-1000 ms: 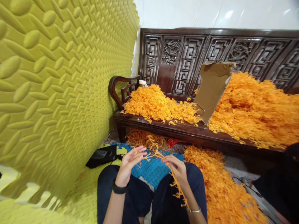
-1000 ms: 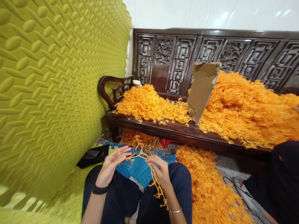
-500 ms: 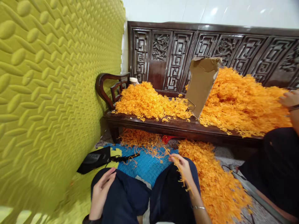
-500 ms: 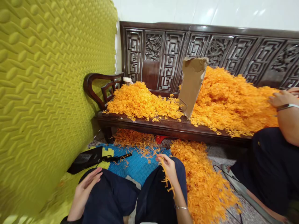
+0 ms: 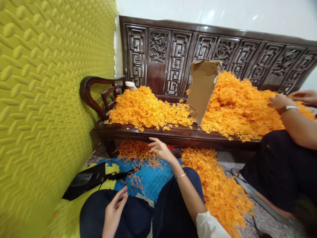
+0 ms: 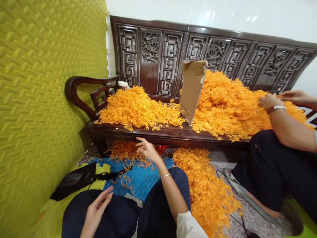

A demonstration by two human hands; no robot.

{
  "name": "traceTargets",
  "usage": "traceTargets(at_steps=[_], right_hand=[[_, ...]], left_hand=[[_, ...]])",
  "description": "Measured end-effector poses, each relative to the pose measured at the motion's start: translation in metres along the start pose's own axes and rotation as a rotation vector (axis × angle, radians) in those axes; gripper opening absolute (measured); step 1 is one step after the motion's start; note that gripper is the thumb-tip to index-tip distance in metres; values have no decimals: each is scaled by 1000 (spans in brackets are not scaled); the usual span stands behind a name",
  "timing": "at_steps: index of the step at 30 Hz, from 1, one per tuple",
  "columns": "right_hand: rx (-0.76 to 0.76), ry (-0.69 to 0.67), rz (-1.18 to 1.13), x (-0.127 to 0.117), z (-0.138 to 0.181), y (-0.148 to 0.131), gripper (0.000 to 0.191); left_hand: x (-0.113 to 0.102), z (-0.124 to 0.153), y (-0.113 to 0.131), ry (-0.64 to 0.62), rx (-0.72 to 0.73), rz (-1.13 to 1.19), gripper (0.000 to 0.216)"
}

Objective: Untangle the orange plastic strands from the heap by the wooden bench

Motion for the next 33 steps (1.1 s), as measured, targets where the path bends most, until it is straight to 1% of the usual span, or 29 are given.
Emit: traceTargets(at_steps=[1, 2, 5, 6, 8, 11, 13, 15, 18, 21, 23, 25, 27, 29, 30, 31, 32, 33], right_hand=[[21, 71, 33, -23, -13, 2, 41], [55, 171, 82, -48, -27, 5, 32], [212, 509, 293, -123, -75, 20, 28], [263, 573, 361, -144, -91, 25, 27], [358, 621, 480, -177, -120, 36, 22], [452, 572, 589, -206, -152, 48, 19], [490, 528, 610, -218, -165, 52, 14], [496, 521, 597, -231, -174, 51, 11], [417, 612, 532, -255, -184, 39, 10], [314, 713, 401, -280, -194, 16, 9], [276, 742, 286, -293, -201, -1, 6], [255, 767, 171, -302, -206, -16, 9], [242, 798, 65, -307, -209, -28, 12], [236, 834, -28, -308, -209, -35, 14], [237, 857, -68, -308, -208, -37, 14], [240, 886, -102, -308, -207, -38, 14], [248, 916, -134, -308, -205, -39, 15], [256, 943, -164, -308, -204, -40, 15]], left_hand=[[0, -2, -5, 2, -5, 0, 60], [0, -4, -8, 1, -9, 1, 59], [1, -9, -13, 6, -45, 25, 61], [3, -11, -13, 9, -63, 41, 61], [7, -14, -9, 11, -94, 74, 60], [15, -17, -1, 17, -102, 93, 60], [19, -18, 2, 19, -86, 73, 61], [22, -19, 1, 4, -54, 31, 62], [29, -21, -4, -42, -15, -25, 60], [49, -25, 1, -120, 17, -46, 57], [72, -31, 18, -208, 100, -97, 53], [101, -39, 49, -285, 235, -186, 47], [135, -52, 90, -359, 461, -203, 40], [169, -69, 134, -377, 670, -165, 38], [187, -79, 155, -383, 737, -129, 39], [205, -91, 174, -384, 763, -80, 42], [222, -103, 191, -393, 727, -5, 48], [239, -116, 206, -388, 701, 17, 60]])
Point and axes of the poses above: each hand's wrist, its own z-axis away from the middle knuckle, its own x-axis out of the palm, y = z × x, the point moved 1 cm from there along -z, towards the middle knuckle, and after that the axes turned 11 degrees about z, right-handed, at the moved point
